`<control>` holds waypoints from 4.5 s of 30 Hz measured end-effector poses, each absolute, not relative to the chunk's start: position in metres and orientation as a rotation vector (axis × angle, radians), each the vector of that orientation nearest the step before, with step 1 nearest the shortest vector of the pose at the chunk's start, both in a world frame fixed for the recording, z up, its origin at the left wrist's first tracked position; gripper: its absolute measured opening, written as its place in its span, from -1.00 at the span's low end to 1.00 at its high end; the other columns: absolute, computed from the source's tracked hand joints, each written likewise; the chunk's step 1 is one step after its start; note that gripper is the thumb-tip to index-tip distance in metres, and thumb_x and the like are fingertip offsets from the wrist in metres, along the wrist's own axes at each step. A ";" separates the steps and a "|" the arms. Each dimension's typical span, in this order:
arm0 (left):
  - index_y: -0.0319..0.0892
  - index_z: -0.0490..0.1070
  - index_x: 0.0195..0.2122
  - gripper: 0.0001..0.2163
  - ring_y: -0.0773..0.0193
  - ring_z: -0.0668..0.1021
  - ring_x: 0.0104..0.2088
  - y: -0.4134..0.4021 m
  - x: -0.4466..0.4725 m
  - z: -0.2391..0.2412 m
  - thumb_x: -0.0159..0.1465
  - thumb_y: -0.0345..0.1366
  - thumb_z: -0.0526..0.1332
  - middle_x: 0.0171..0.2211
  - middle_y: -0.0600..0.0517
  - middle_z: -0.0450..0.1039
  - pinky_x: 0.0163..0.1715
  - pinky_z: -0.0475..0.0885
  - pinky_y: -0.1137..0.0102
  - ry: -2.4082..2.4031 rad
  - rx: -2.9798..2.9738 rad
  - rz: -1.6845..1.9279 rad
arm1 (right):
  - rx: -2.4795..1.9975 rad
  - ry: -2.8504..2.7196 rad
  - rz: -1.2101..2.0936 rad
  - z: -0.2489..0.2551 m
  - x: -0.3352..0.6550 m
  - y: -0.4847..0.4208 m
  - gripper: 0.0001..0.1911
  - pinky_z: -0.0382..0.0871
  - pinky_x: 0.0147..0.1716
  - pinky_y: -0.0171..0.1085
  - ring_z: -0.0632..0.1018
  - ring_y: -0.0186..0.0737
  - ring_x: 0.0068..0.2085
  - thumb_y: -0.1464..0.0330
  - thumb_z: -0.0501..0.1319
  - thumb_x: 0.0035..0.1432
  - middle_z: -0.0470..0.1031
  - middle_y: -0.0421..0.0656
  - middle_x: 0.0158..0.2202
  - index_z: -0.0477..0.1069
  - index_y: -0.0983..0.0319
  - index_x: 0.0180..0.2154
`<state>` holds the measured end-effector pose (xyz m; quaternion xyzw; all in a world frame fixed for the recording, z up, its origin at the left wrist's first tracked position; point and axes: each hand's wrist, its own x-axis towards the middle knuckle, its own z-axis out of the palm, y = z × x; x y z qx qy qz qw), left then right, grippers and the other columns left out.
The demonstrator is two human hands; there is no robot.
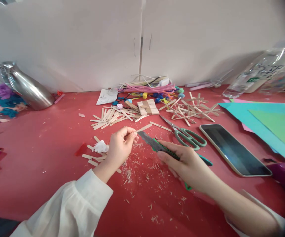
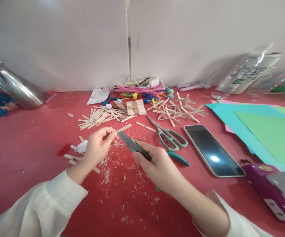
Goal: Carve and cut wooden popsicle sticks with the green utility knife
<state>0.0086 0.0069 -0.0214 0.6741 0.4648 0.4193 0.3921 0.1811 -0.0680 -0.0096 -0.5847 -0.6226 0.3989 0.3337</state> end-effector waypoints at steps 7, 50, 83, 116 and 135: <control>-0.23 0.36 -0.44 -0.96 0.40 0.46 -0.56 0.007 0.016 -0.025 0.10 -0.38 0.16 -0.58 0.09 0.42 -0.49 0.40 0.48 1.024 1.279 1.032 | -1.303 -1.170 1.519 0.000 0.177 -0.069 -0.71 0.03 -0.80 -0.42 0.21 -0.50 -0.73 0.19 0.16 0.03 0.30 -0.32 -0.60 0.37 0.21 -0.23; -0.17 0.29 -0.29 -0.89 0.40 0.38 -0.48 -0.009 0.019 -0.026 0.15 -0.33 0.15 -0.51 0.15 0.28 -0.44 0.27 0.49 0.845 1.696 0.555 | -1.493 -1.516 0.989 -0.011 0.184 -0.058 -0.74 0.23 -0.62 -0.36 0.32 -0.41 -0.60 0.23 0.13 0.07 0.32 -0.30 -0.55 0.28 0.23 -0.22; -0.19 0.33 -0.37 -0.93 0.32 0.51 -0.39 0.014 -0.008 -0.016 0.16 -0.31 0.15 -0.42 0.04 0.47 -0.33 0.36 0.41 1.255 1.905 0.807 | -1.554 -2.323 -0.504 -0.020 0.184 -0.082 -0.57 0.23 -0.77 -0.38 0.47 -0.35 -0.66 0.49 -0.02 0.08 0.56 -0.07 -0.37 0.37 0.30 -0.02; -0.16 0.44 -0.40 -0.88 0.26 0.46 -0.35 0.003 -0.009 -0.024 0.15 -0.44 0.12 -0.36 0.02 0.43 -0.30 0.36 0.35 1.364 2.252 0.505 | -1.566 -2.394 -0.550 -0.028 0.174 -0.091 -0.45 0.04 -0.84 -0.37 0.40 -0.36 -0.73 0.59 0.02 -0.13 0.44 -0.21 -0.56 0.35 0.31 -0.02; -0.18 0.41 -0.47 -0.92 0.31 0.46 -0.43 0.003 -0.008 -0.031 0.14 -0.42 0.15 -0.40 0.05 0.41 -0.40 0.32 0.42 1.387 2.237 0.545 | -1.664 -2.345 -0.204 -0.043 0.171 -0.088 -0.58 0.23 -0.76 -0.34 0.44 -0.27 -0.70 0.44 -0.06 0.14 0.49 -0.10 -0.57 0.31 0.44 0.00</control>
